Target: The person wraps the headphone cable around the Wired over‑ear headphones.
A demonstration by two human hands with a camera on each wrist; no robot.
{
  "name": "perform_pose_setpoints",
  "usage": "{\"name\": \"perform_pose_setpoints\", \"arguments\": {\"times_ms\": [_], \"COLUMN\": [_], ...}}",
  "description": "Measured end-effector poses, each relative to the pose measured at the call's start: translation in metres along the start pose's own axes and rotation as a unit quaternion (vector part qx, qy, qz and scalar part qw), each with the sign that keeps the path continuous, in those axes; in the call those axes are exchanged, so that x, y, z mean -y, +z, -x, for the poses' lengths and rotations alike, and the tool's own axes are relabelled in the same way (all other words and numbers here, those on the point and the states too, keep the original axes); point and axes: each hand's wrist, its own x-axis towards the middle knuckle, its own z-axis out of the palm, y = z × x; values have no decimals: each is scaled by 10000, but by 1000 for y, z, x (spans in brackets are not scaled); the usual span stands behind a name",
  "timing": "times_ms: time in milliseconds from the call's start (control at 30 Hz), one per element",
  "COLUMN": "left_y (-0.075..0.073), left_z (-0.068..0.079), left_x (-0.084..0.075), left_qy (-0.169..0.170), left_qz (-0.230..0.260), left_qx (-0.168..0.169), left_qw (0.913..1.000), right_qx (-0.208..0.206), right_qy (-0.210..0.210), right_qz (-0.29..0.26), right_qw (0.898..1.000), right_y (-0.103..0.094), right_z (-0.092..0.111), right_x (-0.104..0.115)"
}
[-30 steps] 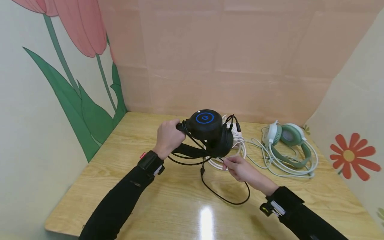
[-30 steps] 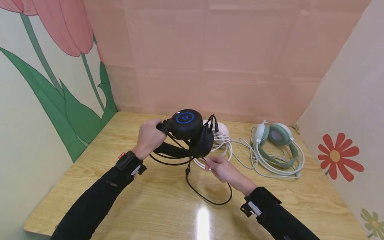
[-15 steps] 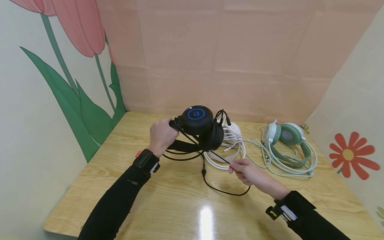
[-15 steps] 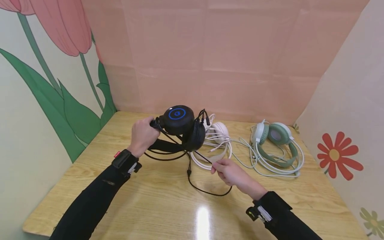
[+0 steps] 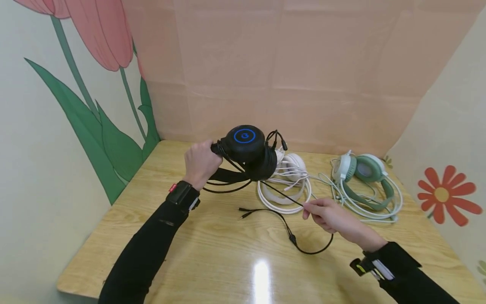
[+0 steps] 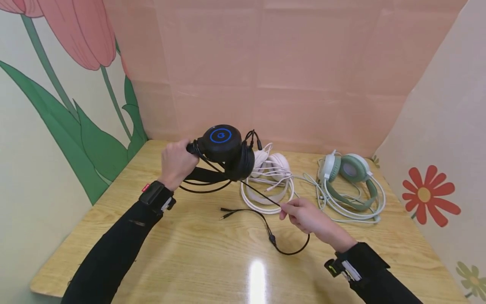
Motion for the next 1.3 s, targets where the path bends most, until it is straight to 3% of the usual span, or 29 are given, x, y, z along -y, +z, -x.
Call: {"name": "perform_pose_setpoints", "arguments": {"times_ms": [233,533,633,767,900,1100,1300], "left_y": [-4,-8,-8,-5,-1,4,9], "left_z": [-3,-9,-9,-8,-8,-14,-17], "left_x": [-4,10,12,12,10,7,0], "left_qy": [57,218,298,390,401,476,636], "left_qz": [-18,-550,-737,-947,-1046,-1251,-1587], "left_qx": [-70,-325,-307,-356,-379,-268,-219], "left_qw": [10000,9977,9964,9941,9930,9906,9850], "right_qx": [-145,83,-136,-664,-677,-327,-243], "right_qy": [247,448,344,-47,-691,-2091,-3258], "right_qz": [995,1160,1451,2388,3220,3479,3599], "right_qw": [9946,9922,9887,9688,9418,9133,8739], "right_y": [-15,-40,-40,-32,-16,7,25], "right_z": [2,11,12,13,14,15,11], "right_x": [0,-15,-15,-11,-1,27,60]}}
